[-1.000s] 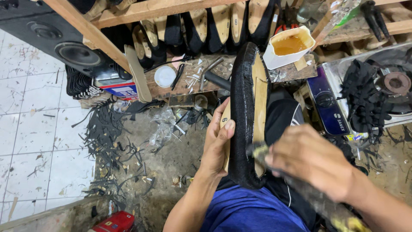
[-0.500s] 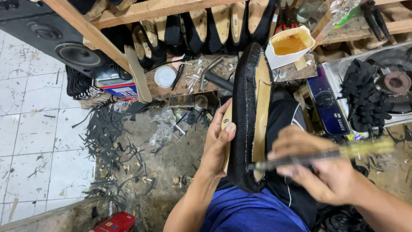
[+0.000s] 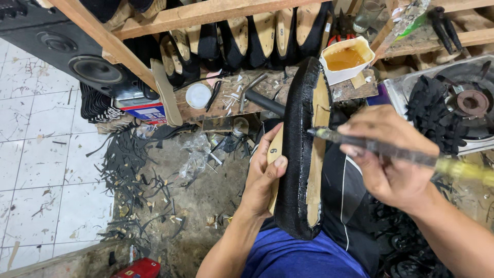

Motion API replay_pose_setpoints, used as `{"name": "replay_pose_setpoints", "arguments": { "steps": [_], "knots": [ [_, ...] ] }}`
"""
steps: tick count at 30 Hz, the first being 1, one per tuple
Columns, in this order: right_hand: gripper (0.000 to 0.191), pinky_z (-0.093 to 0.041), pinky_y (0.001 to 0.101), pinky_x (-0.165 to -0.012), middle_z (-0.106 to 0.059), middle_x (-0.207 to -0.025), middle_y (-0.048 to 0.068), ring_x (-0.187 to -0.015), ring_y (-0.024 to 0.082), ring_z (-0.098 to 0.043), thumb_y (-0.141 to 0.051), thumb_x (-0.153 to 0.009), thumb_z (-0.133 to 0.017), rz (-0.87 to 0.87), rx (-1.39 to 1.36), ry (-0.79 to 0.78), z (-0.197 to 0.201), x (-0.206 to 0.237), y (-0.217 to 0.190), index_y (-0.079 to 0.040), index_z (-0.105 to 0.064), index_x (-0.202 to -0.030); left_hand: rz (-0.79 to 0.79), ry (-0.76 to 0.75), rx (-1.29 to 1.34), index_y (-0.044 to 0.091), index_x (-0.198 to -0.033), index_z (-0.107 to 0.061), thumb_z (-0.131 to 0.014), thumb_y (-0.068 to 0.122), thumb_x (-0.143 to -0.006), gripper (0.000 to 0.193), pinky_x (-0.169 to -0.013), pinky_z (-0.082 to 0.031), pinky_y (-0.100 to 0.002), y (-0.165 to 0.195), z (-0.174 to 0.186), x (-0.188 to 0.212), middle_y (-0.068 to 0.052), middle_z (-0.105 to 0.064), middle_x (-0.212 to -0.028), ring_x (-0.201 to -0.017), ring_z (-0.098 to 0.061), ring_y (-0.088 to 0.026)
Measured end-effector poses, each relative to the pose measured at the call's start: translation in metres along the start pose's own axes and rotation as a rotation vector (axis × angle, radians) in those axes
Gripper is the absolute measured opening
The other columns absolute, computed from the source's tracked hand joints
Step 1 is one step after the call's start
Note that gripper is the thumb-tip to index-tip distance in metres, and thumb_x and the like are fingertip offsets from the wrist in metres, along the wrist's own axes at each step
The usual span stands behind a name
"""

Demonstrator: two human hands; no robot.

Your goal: The person holds a black fabric shoe upper on a last and brushes glue along its inner edge using a brush, dipping the brush into a glue container on the workbench. They rotate the shoe to coat different sections, briefly place the shoe on a rack, then resume brushing the edge.

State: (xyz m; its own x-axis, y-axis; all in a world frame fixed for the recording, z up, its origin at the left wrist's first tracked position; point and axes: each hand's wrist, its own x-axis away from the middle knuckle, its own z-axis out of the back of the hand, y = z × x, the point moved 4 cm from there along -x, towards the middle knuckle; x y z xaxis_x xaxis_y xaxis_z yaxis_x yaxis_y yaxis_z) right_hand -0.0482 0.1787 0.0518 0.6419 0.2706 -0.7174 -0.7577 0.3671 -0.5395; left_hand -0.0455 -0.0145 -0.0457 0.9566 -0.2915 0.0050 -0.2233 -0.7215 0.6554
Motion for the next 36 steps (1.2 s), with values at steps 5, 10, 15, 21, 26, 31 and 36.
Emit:
{"name": "replay_pose_setpoints", "arguments": {
  "steps": [5,10,15,21,26,31,36],
  "knots": [
    [0.025,-0.055,0.0431,-0.087,-0.072,-0.099,0.013,-0.089,0.025,-0.071,-0.003,-0.084,-0.075,0.260,0.084,-0.156,-0.007,0.013,-0.009,0.000,-0.066,-0.106,-0.012,0.002,0.010,0.000,-0.156,-0.037,-0.083,0.031,-0.087,0.088,-0.110,-0.050,-0.034,0.000,0.000,-0.003,-0.012,-0.061,-0.138,-0.124,-0.063,-0.019],
    [0.032,-0.057,0.0453,-0.090,-0.071,-0.103,0.013,-0.093,0.023,-0.072,-0.010,-0.081,-0.080,0.309,0.029,-0.309,-0.012,0.024,-0.043,0.002,-0.066,-0.108,-0.014,0.018,-0.001,0.000,-0.157,-0.037,-0.083,0.031,-0.087,0.089,-0.109,-0.050,-0.034,0.002,0.003,-0.005,-0.012,-0.061,-0.137,-0.123,-0.062,-0.020],
    [0.022,-0.054,0.0457,-0.092,-0.072,-0.100,0.009,-0.088,0.021,-0.073,-0.010,-0.085,-0.075,-0.009,-0.302,-0.242,-0.013,0.015,-0.042,-0.001,-0.068,-0.104,0.004,-0.024,0.021,0.000,-0.157,-0.035,-0.084,0.031,-0.086,0.092,-0.111,-0.049,-0.035,0.002,0.001,-0.003,-0.014,-0.060,-0.139,-0.126,-0.062,-0.021],
    [0.014,-0.055,0.0455,-0.088,-0.069,-0.100,0.015,-0.087,0.027,-0.069,-0.005,-0.089,-0.067,0.055,-0.115,-0.072,0.007,0.006,-0.011,0.004,-0.065,-0.100,0.013,-0.095,0.015,-0.001,-0.157,-0.033,-0.087,0.035,-0.083,0.099,-0.115,-0.046,-0.034,-0.002,-0.006,0.002,-0.014,-0.059,-0.141,-0.129,-0.060,-0.021],
    [0.012,-0.055,0.0341,-0.080,-0.070,-0.098,0.016,-0.086,0.025,-0.070,0.002,-0.094,-0.069,-0.005,0.045,0.028,0.012,-0.014,-0.001,0.007,-0.067,-0.106,0.028,-0.099,-0.043,-0.001,-0.156,-0.034,-0.090,0.036,-0.080,0.102,-0.113,-0.047,-0.034,0.000,-0.004,0.004,-0.013,-0.059,-0.141,-0.129,-0.060,-0.020],
    [0.013,-0.055,0.0333,-0.077,-0.072,-0.102,0.016,-0.089,0.025,-0.070,0.005,-0.099,-0.073,0.037,0.252,0.133,0.011,-0.034,-0.001,0.006,-0.070,-0.112,0.055,-0.109,-0.011,0.000,-0.156,-0.033,-0.091,0.036,-0.078,0.103,-0.110,-0.050,-0.035,-0.005,0.002,0.007,-0.014,-0.059,-0.139,-0.125,-0.063,-0.020],
    [0.018,-0.054,0.0408,-0.085,-0.070,-0.095,0.013,-0.089,0.026,-0.067,0.001,-0.085,-0.071,0.024,0.103,-0.085,-0.003,-0.016,0.000,0.003,-0.069,-0.102,0.054,-0.110,0.234,0.002,-0.157,-0.033,-0.090,0.035,-0.082,0.100,-0.106,-0.054,-0.035,-0.019,0.022,0.001,-0.015,-0.060,-0.139,-0.120,-0.066,-0.021]
  ]
}}
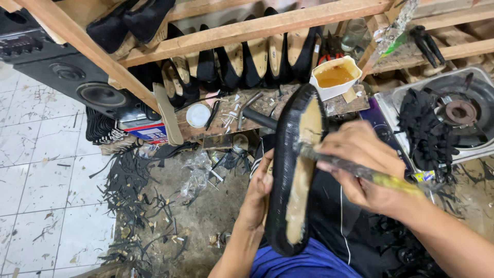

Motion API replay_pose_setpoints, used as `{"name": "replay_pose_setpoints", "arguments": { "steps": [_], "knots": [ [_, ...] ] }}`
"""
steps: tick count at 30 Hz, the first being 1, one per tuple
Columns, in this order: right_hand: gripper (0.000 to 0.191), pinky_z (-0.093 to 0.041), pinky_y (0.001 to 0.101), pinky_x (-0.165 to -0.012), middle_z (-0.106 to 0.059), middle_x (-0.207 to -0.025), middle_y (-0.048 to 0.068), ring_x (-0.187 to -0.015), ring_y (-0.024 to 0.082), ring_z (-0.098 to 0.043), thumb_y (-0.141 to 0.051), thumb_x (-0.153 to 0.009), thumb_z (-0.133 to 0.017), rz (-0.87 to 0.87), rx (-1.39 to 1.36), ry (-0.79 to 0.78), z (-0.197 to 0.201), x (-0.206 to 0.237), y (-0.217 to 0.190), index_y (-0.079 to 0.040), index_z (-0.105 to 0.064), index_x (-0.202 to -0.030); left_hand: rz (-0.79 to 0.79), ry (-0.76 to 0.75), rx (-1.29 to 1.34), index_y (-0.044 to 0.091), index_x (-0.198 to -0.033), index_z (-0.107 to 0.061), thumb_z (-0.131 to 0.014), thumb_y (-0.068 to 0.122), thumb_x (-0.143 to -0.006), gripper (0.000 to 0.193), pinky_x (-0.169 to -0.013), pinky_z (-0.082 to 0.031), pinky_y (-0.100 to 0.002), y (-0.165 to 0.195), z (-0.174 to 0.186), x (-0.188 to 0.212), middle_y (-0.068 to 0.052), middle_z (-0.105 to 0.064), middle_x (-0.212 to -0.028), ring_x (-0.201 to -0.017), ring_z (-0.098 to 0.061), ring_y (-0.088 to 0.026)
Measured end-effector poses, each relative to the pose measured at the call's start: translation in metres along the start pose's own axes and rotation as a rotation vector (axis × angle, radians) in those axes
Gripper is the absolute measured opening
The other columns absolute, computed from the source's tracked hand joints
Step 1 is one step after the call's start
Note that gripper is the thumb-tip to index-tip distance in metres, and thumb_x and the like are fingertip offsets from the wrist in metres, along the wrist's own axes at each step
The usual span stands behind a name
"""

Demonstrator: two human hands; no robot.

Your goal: The person holds a black fabric shoe upper on a last and brushes glue along its inner edge using a brush, dipping the brush into a glue container on the workbench. They rotate the shoe to coat different sections, briefly place the shoe on a rack, then resume brushing the edge.

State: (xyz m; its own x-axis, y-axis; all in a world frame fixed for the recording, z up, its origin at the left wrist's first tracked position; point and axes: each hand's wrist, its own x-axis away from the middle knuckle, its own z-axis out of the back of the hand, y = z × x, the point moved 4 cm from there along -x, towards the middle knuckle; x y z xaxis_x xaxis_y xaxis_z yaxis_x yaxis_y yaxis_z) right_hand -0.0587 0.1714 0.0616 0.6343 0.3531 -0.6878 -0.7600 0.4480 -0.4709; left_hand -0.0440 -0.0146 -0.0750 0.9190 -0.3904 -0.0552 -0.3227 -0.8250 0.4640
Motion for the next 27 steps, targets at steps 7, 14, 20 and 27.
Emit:
{"name": "replay_pose_setpoints", "arguments": {
  "steps": [7,14,20,27],
  "knots": [
    [0.015,-0.057,0.0368,-0.084,-0.070,-0.099,0.010,-0.091,0.025,-0.072,0.002,-0.085,-0.064,-0.041,-0.193,-0.001,-0.013,0.007,-0.026,0.001,-0.068,-0.100,0.045,0.052,-0.023,0.000,-0.156,-0.038,-0.083,0.035,-0.086,0.090,-0.110,-0.053,-0.035,-0.013,0.031,-0.002,-0.013,-0.059,-0.142,-0.125,-0.065,-0.021],
    [0.014,-0.052,0.0289,-0.076,-0.072,-0.091,0.008,-0.082,0.014,-0.063,-0.012,-0.100,-0.068,-0.654,-0.091,0.219,0.009,0.058,0.087,0.003,-0.066,-0.102,0.348,0.180,0.104,0.009,-0.159,-0.035,-0.068,0.035,-0.090,0.081,-0.102,-0.059,-0.050,-0.008,0.058,0.023,-0.017,-0.053,-0.150,-0.126,-0.062,-0.033],
    [0.012,-0.046,0.0291,-0.065,-0.067,-0.082,0.006,-0.071,0.011,-0.057,-0.012,-0.101,-0.073,-0.668,0.088,0.259,0.003,0.034,0.248,-0.001,-0.073,-0.106,0.314,0.159,0.170,0.008,-0.158,-0.033,-0.055,0.046,-0.092,0.079,-0.089,-0.062,-0.046,0.002,0.087,0.031,-0.027,-0.050,-0.148,-0.119,-0.064,-0.052],
    [0.023,-0.049,0.0479,-0.069,-0.067,-0.085,0.021,-0.078,0.040,-0.064,-0.021,-0.090,-0.083,-0.432,0.574,-0.076,-0.029,0.019,0.329,0.000,-0.073,-0.091,0.059,0.312,-0.301,0.010,-0.153,-0.039,-0.083,0.007,-0.077,0.088,-0.074,-0.064,-0.039,-0.005,0.143,0.036,-0.023,-0.069,-0.120,-0.092,-0.076,-0.037]
  ]
}}
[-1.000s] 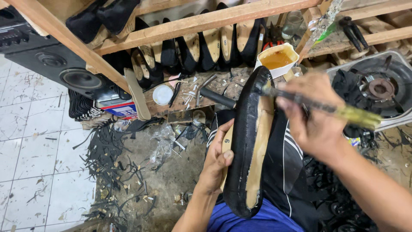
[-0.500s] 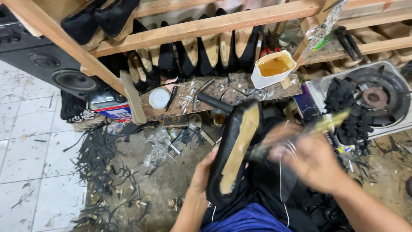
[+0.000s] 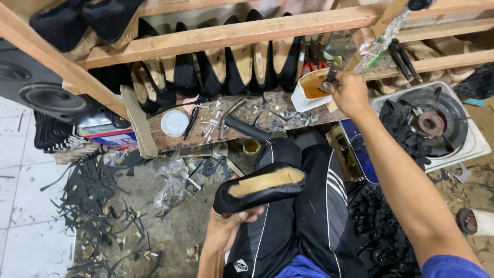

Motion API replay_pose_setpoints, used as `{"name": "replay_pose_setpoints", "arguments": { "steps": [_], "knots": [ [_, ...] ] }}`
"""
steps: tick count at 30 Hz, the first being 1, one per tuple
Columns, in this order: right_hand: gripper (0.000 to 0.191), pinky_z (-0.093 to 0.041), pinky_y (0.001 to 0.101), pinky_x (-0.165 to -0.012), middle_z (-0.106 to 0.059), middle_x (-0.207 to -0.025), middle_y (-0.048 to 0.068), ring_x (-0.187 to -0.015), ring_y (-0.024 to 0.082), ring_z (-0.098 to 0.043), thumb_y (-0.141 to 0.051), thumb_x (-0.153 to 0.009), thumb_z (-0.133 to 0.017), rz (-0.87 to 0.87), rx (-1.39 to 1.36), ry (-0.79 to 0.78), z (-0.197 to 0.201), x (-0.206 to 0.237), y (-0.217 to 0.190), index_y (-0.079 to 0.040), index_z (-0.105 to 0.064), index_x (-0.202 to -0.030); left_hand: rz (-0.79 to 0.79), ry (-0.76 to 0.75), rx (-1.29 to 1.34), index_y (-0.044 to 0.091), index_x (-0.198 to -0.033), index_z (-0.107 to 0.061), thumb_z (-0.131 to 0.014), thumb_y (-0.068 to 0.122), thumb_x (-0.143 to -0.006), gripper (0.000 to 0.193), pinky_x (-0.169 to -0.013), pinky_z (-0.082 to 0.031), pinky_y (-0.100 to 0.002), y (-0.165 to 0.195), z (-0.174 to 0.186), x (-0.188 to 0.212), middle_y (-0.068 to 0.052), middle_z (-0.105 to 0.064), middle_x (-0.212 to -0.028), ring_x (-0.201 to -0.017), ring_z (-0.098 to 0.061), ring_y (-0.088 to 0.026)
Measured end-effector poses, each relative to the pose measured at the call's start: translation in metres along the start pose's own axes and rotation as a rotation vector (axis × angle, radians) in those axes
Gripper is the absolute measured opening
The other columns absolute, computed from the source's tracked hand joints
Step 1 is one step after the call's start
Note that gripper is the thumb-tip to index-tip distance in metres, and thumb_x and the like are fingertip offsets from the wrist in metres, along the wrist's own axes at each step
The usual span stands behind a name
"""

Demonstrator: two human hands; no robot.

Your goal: The person holds a black fabric shoe upper on a last and brushes glue along its inner edge using a brush, dipping the brush into a glue container on the workbench. They rotate the shoe to coat different sections, briefly place the shoe on a rack, then resume brushing the edge.

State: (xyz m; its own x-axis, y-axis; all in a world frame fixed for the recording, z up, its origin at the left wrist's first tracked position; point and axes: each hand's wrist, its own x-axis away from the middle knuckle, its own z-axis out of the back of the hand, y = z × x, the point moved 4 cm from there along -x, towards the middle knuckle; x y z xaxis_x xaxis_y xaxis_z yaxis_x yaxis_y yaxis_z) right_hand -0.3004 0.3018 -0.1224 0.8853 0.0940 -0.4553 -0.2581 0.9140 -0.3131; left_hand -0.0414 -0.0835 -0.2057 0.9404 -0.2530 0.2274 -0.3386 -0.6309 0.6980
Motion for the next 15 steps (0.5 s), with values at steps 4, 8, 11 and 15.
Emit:
{"name": "replay_pose_setpoints", "arguments": {
  "steps": [4,8,11,15],
  "knots": [
    [0.029,-0.048,0.0520,-0.075,-0.069,-0.086,0.019,-0.085,0.041,-0.066,-0.027,-0.090,-0.082,0.005,0.118,-0.031,-0.020,-0.009,0.011,-0.002,-0.070,-0.084,-0.097,0.112,-0.333,-0.002,-0.153,-0.056,-0.086,-0.007,-0.076,0.083,-0.058,-0.051,-0.035,-0.003,0.022,-0.004,-0.028,-0.072,-0.101,-0.066,-0.062,-0.028],
    [0.027,-0.042,0.0588,-0.077,-0.072,-0.077,0.015,-0.085,0.040,-0.066,-0.027,-0.079,-0.084,0.064,0.187,-0.100,-0.017,-0.016,0.003,-0.004,-0.070,-0.075,-0.342,0.004,-0.418,-0.008,-0.135,-0.061,-0.090,-0.004,-0.067,0.074,-0.084,-0.062,-0.032,0.006,0.016,-0.008,-0.013,-0.071,-0.114,-0.097,-0.070,-0.018],
    [0.023,-0.045,0.0534,-0.079,-0.069,-0.080,0.017,-0.081,0.038,-0.067,-0.029,-0.094,-0.078,-0.081,0.100,-0.138,-0.001,-0.017,0.005,-0.007,-0.072,-0.094,-0.190,0.049,-0.284,-0.004,-0.135,-0.059,-0.086,-0.002,-0.066,0.074,-0.073,-0.063,-0.032,-0.005,0.011,-0.013,-0.009,-0.072,-0.118,-0.095,-0.072,-0.016],
    [0.026,-0.049,0.0513,-0.075,-0.067,-0.083,0.020,-0.081,0.040,-0.066,-0.027,-0.097,-0.079,-0.056,0.156,-0.102,0.021,-0.010,0.006,-0.002,-0.071,-0.092,-0.147,0.111,-0.334,-0.007,-0.141,-0.061,-0.081,0.001,-0.084,0.060,-0.071,-0.064,-0.032,-0.016,-0.003,-0.012,-0.018,-0.076,-0.105,-0.082,-0.074,-0.023]
  ]
}}
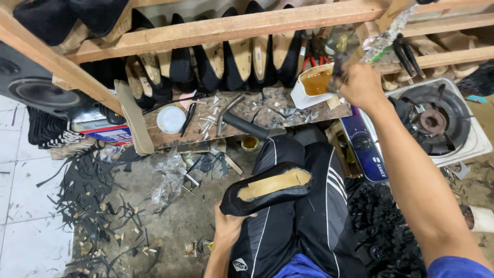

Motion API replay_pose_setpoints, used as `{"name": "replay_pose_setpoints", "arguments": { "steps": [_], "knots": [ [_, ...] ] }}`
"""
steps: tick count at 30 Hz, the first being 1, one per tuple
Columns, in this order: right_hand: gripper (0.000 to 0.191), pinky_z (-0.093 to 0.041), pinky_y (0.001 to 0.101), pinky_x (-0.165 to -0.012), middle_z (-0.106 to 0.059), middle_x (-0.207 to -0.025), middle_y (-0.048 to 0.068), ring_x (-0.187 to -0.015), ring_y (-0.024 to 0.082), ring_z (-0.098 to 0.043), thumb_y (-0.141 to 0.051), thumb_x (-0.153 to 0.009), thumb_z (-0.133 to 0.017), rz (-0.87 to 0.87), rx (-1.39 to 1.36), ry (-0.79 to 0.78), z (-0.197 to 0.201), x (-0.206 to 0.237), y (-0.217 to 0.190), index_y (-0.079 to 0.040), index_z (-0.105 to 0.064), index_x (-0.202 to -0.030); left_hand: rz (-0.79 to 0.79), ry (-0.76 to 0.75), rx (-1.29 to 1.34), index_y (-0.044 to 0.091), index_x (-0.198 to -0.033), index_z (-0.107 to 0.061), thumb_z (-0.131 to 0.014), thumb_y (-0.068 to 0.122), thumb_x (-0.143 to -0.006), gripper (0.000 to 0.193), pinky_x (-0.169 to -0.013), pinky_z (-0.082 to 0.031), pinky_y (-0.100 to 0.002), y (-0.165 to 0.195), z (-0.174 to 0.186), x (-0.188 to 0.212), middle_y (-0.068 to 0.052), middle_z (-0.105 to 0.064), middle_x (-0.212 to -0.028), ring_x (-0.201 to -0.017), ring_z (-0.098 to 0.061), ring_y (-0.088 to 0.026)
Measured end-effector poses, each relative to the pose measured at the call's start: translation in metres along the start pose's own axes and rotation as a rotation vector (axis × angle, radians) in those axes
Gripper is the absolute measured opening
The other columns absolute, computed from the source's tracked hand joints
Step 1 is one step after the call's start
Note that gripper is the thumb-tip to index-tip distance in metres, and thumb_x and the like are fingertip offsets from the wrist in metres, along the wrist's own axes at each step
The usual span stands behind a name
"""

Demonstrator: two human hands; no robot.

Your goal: The person holds a black fabric shoe upper on a last and brushes glue along its inner edge using a brush, dipping the brush into a glue container on the workbench. They rotate the shoe to coat different sections, briefly place the shoe on a rack, then resume brushing the edge.

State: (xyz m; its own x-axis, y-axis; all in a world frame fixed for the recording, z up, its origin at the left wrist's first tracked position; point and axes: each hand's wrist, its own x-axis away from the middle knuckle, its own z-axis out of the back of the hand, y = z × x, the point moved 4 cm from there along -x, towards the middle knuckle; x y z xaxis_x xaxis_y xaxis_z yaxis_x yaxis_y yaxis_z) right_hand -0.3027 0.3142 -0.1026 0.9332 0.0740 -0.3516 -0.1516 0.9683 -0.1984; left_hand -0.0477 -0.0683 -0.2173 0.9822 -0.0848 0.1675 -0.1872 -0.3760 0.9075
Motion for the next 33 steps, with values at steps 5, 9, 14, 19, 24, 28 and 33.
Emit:
{"name": "replay_pose_setpoints", "arguments": {
  "steps": [5,9,14,19,24,28,33],
  "knots": [
    [0.024,-0.050,0.0474,-0.069,-0.069,-0.078,0.022,-0.071,0.038,-0.066,-0.022,-0.091,-0.080,-0.024,-0.123,-0.062,0.026,0.017,-0.019,-0.001,-0.076,-0.102,-0.426,-0.029,-0.276,-0.003,-0.141,-0.061,-0.070,-0.005,-0.090,0.052,-0.104,-0.054,-0.047,0.036,-0.039,0.009,-0.022,-0.072,-0.132,-0.120,-0.071,-0.032],
    [0.017,-0.049,0.0276,-0.073,-0.070,-0.090,0.006,-0.082,0.012,-0.062,-0.014,-0.103,-0.073,-0.200,-0.822,0.004,0.084,0.077,-0.070,0.001,-0.072,-0.109,-0.822,-0.088,-0.421,0.002,-0.140,-0.058,-0.080,0.005,-0.088,0.057,-0.122,-0.042,-0.055,0.081,-0.074,0.015,-0.026,-0.063,-0.140,-0.136,-0.061,-0.039],
    [0.012,-0.054,0.0238,-0.085,-0.071,-0.099,0.007,-0.090,0.010,-0.065,-0.008,-0.105,-0.070,-0.048,-0.984,0.238,0.156,0.186,-0.153,0.003,-0.070,-0.110,-1.067,-0.066,-0.479,0.005,-0.137,-0.058,-0.076,0.004,-0.095,0.046,-0.125,-0.043,-0.062,0.119,-0.105,0.016,-0.021,-0.064,-0.140,-0.137,-0.062,-0.039],
    [0.017,-0.052,0.0244,-0.080,-0.073,-0.106,0.014,-0.090,0.014,-0.066,0.000,-0.096,-0.075,-0.089,-0.999,0.413,0.175,0.206,-0.194,0.005,-0.071,-0.112,-1.150,-0.120,-0.484,0.008,-0.136,-0.059,-0.074,0.008,-0.097,0.042,-0.125,-0.039,-0.066,0.135,-0.121,0.018,-0.020,-0.064,-0.140,-0.138,-0.061,-0.041],
    [0.022,-0.058,0.0268,-0.081,-0.071,-0.101,0.012,-0.092,0.017,-0.069,-0.001,-0.088,-0.073,0.122,-1.024,0.347,0.205,0.203,-0.205,0.003,-0.068,-0.108,-1.166,-0.135,-0.501,0.009,-0.136,-0.059,-0.073,0.012,-0.100,0.039,-0.128,-0.037,-0.068,0.142,-0.120,0.024,-0.020,-0.062,-0.141,-0.140,-0.059,-0.042],
    [0.015,-0.049,0.0237,-0.072,-0.073,-0.099,0.011,-0.079,0.014,-0.065,0.000,-0.092,-0.071,0.062,-0.824,0.264,0.207,0.194,-0.194,0.002,-0.071,-0.106,-1.180,-0.182,-0.522,0.009,-0.134,-0.061,-0.073,0.012,-0.098,0.039,-0.127,-0.035,-0.069,0.145,-0.118,0.029,-0.020,-0.063,-0.140,-0.140,-0.059,-0.042],
    [0.018,-0.039,0.0190,-0.050,-0.077,-0.087,0.008,-0.053,0.007,-0.057,-0.003,-0.087,-0.075,0.082,-0.977,0.072,0.200,0.186,-0.188,0.000,-0.076,-0.105,-1.187,-0.194,-0.547,0.009,-0.135,-0.060,-0.075,0.011,-0.097,0.041,-0.127,-0.033,-0.071,0.151,-0.113,0.034,-0.019,-0.063,-0.140,-0.140,-0.058,-0.042]
  ]
}}
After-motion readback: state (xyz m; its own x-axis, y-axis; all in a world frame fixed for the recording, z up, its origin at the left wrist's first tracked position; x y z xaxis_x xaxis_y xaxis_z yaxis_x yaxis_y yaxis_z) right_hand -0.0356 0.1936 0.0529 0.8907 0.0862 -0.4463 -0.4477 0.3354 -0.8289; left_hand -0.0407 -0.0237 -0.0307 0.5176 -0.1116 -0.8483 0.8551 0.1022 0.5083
